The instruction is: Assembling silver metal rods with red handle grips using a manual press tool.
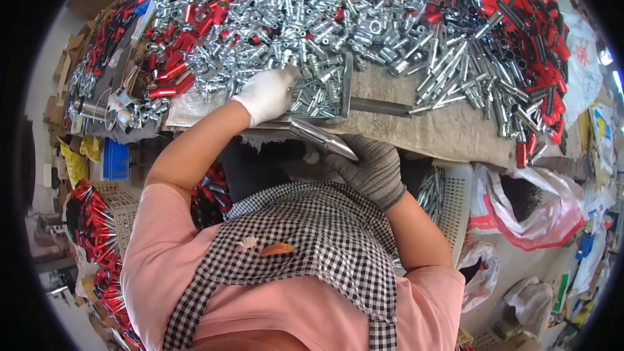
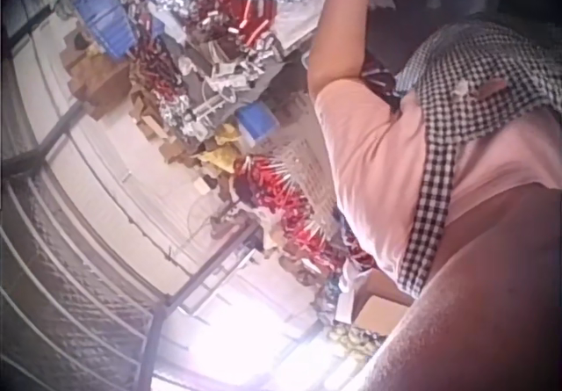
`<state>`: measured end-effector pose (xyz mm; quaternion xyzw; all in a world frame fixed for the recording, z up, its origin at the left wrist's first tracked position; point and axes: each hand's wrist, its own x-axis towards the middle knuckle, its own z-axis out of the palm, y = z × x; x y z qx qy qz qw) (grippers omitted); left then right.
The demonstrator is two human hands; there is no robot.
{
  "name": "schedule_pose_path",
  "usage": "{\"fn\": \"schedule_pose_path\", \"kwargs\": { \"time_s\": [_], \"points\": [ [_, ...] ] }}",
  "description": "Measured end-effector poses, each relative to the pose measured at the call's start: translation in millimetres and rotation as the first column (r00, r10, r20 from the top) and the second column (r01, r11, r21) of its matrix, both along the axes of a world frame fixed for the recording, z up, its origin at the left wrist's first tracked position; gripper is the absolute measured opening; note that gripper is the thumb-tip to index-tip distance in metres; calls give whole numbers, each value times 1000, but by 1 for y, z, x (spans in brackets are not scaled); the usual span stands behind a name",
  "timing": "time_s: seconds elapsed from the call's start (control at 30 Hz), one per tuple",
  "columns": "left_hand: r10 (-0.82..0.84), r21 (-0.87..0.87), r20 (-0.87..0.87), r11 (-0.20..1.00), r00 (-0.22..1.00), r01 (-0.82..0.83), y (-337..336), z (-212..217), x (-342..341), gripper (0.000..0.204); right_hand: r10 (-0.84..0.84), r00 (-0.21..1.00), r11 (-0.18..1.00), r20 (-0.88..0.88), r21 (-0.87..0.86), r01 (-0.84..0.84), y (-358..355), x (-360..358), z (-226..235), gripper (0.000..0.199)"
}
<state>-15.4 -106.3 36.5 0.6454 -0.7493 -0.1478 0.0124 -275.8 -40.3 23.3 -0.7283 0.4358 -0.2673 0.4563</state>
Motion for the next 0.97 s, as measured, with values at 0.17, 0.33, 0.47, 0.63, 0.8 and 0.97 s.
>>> {"fn": "schedule_pose_path", "kwargs": {
  "time_s": [0.17,0.33,0.47,0.63,0.8,0.97],
  "points": [
    [-212,-463,-417,886,884,-6,29,18,13,15,-18,998,975,-57,-223,5,0,-2,0,37],
    [-474,-526,-618,842,627,119,74,21,-4,26,79,990,996,121,-41,-74,6,12,23,38],
    [-569,-582,-624,796,535,168,84,4,-16,26,120,967,990,223,-98,-101,10,19,9,39],
    [-342,-522,-664,849,665,-84,105,5,-29,6,108,990,971,95,-223,-85,19,24,9,52],
    [-209,-415,-746,889,633,-195,119,5,-39,8,18,971,881,-238,-456,-128,22,20,5,64],
    [-253,-403,-742,908,620,-112,124,5,-29,12,14,961,776,-277,-603,-185,27,18,-8,65]
  ]
}}
